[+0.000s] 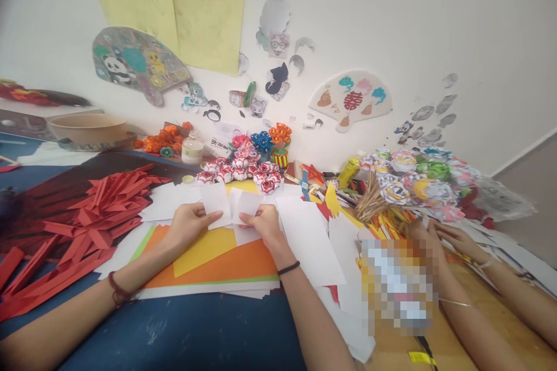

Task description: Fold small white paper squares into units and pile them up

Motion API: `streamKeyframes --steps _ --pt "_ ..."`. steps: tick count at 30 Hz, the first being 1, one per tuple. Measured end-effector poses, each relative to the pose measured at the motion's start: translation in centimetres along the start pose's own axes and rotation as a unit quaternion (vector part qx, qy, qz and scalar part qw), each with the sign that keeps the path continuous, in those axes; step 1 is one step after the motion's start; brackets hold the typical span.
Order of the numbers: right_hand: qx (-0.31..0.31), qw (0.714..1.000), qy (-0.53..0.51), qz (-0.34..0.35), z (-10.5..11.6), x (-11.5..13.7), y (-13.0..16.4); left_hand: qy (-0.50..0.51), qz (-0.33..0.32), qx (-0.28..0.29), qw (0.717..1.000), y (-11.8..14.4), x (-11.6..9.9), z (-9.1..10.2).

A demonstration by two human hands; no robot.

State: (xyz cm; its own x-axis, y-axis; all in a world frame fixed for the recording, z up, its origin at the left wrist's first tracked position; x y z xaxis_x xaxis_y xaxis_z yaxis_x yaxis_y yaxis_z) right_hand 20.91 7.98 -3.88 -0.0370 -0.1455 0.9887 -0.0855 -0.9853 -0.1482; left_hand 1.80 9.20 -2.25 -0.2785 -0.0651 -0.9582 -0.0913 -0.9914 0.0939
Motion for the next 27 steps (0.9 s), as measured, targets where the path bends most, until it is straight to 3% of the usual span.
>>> streamKeyframes --steps 6,14,27 --pt "-0.001 1.0 -0.017 -0.007 -0.03 -0.09 -0.13 -0.027 -0.005 -0.035 0.999 -0.1 -0.03 0.47" --pt "-0.014 1.0 0.002 -0.006 0.39 -0.38 -0.23 -0.011 -0.005 -0.012 1.0 -0.21 0.11 0.17" --pt "-0.027 1.0 0.004 0.0 0.89 0.0 -0.21 -0.022 -0.017 -0.037 0.999 -0.09 -0.12 0.71"
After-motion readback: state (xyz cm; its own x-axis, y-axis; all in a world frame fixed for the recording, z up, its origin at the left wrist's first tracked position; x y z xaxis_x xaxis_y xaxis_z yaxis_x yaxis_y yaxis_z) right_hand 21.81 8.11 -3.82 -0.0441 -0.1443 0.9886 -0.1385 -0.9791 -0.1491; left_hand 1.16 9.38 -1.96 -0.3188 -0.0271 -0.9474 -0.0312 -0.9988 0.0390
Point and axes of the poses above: each hand's wrist, its own y-axis away from the middle knuckle, its own z-axis out of the back of the hand, x = y × z, the point moved 8 cm from there along -y, towards the middle knuckle, and after that the axes turned 12 degrees about z, right-handed, at the moved point
